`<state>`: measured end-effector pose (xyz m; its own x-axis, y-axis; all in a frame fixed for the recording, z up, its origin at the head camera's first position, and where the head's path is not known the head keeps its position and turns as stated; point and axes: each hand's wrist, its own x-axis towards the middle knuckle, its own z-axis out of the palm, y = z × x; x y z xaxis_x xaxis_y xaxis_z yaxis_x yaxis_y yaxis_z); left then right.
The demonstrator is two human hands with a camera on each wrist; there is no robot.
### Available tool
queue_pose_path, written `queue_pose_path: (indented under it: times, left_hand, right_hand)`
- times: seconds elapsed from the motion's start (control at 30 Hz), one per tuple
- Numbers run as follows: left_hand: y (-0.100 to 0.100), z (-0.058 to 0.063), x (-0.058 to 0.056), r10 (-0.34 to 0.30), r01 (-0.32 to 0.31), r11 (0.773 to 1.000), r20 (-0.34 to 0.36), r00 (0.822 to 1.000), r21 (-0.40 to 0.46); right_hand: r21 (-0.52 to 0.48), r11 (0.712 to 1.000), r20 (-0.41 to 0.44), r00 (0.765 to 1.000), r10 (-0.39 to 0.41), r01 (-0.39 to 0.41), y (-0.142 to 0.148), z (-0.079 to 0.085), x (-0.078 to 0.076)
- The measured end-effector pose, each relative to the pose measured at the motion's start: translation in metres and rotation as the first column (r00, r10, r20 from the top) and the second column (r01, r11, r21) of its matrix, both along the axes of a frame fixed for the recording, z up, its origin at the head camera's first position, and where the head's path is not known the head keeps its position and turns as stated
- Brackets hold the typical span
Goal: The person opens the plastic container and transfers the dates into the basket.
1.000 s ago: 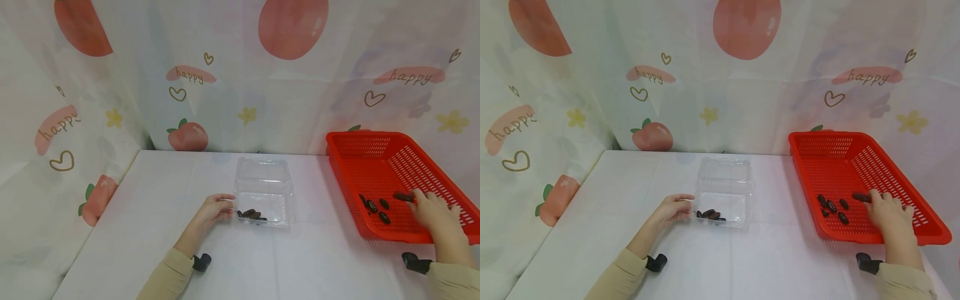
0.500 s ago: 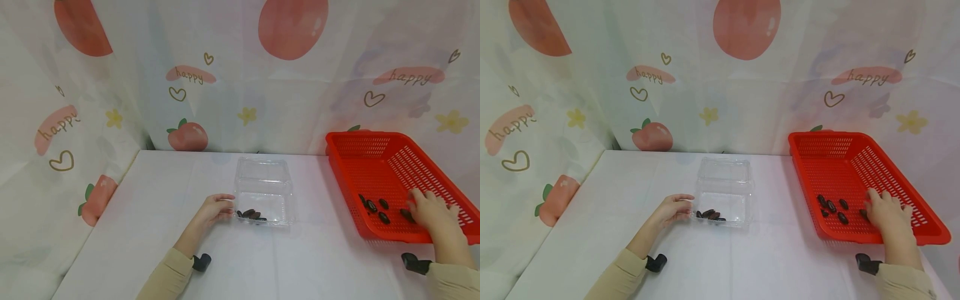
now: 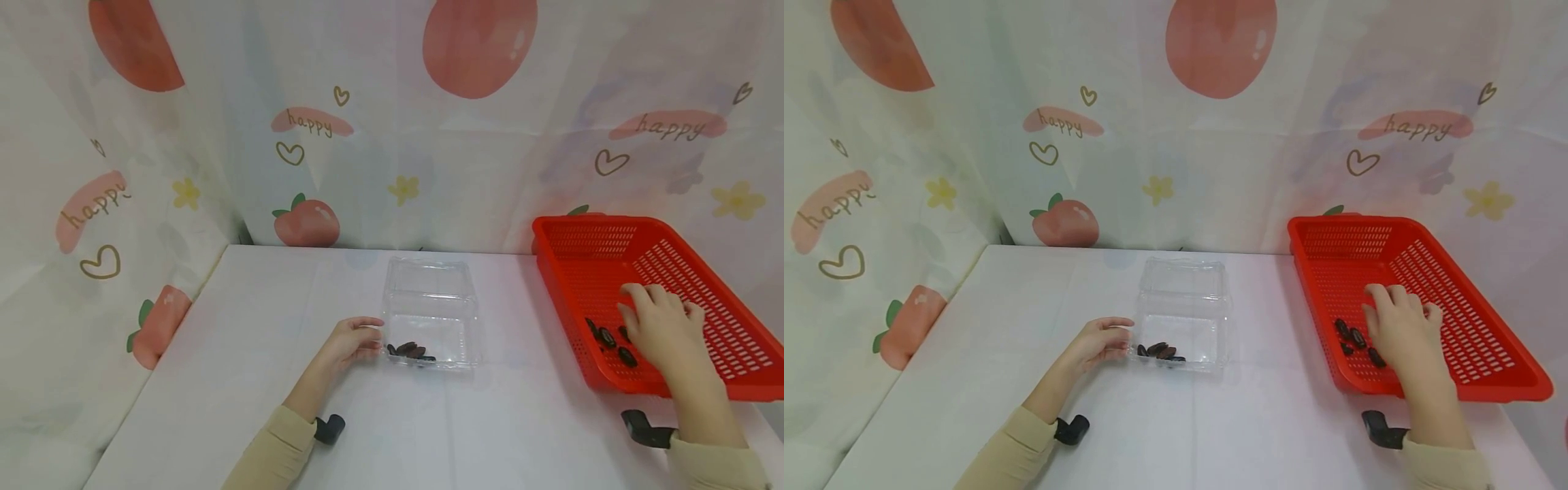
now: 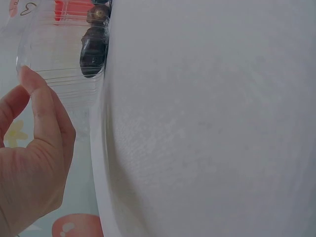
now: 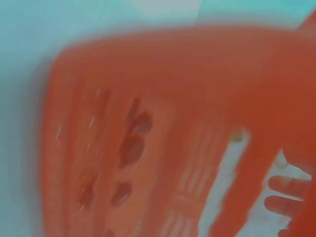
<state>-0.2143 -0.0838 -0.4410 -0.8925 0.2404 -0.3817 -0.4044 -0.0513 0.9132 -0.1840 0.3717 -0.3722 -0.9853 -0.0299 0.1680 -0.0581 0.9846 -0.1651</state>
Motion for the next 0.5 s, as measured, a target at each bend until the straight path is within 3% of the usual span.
queue_pose_path:
  times: [0.2, 0.5]
  left_hand:
    - [0.001, -0.017, -0.008, 0.025, -0.025, 1.0, 0.007, 1.0, -0.013]
    - [0.002, -0.02, -0.008, 0.06, -0.06, 0.998, 0.0, 0.998, -0.007]
  right_hand:
    - [0.015, 0.995, -0.117, 0.988, 0.099, -0.098, -0.046, 0.005, 0.002]
    - [0.038, 0.969, -0.2, 0.948, 0.248, -0.246, -0.108, -0.019, 0.003]
